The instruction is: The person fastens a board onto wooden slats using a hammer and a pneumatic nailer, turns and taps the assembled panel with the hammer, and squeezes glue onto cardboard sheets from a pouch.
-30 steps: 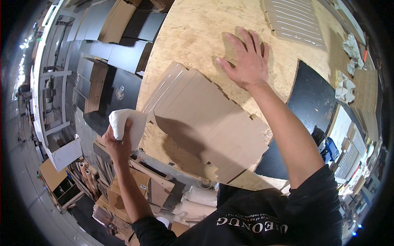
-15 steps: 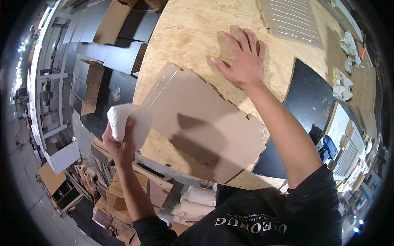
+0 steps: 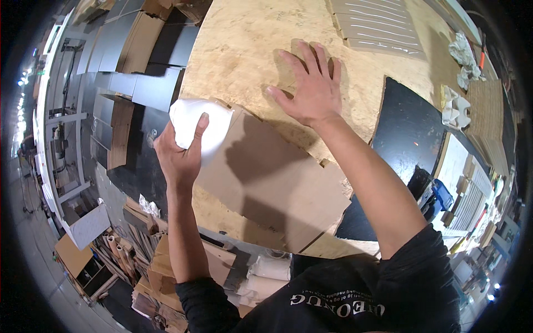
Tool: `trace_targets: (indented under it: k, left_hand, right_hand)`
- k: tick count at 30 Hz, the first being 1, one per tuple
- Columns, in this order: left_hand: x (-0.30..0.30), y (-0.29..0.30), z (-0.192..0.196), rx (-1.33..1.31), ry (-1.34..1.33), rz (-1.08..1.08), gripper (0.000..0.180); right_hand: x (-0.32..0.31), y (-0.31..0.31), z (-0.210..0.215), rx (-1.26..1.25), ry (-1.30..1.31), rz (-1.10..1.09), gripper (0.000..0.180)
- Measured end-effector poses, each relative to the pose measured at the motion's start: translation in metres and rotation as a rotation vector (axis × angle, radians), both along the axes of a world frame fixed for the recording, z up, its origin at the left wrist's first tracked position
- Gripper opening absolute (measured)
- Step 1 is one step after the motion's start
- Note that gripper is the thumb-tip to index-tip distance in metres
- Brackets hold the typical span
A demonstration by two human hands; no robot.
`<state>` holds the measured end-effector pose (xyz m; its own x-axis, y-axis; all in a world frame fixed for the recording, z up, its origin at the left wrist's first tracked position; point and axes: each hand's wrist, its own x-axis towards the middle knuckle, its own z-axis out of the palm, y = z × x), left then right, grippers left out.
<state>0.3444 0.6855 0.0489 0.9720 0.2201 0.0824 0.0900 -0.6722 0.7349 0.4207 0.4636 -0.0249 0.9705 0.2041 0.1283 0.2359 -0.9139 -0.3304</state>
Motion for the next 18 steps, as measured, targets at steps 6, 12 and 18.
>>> trace_targets:
  k: [6,12,18]
  left_hand:
    - [0.002,0.0,-0.004,-0.015,0.002,-0.005,0.032]
    - [-0.007,0.006,-0.001,0.083,-0.048,0.025,0.027]
    - [-0.029,0.019,0.009,0.086,0.059,0.078,0.032]
  right_hand:
    - [0.0,0.0,0.003,-0.062,0.042,0.0,0.07]
    - [0.0,0.001,0.002,-0.04,0.022,-0.004,0.069]
    - [-0.001,0.002,0.002,0.015,-0.015,0.0,0.063]
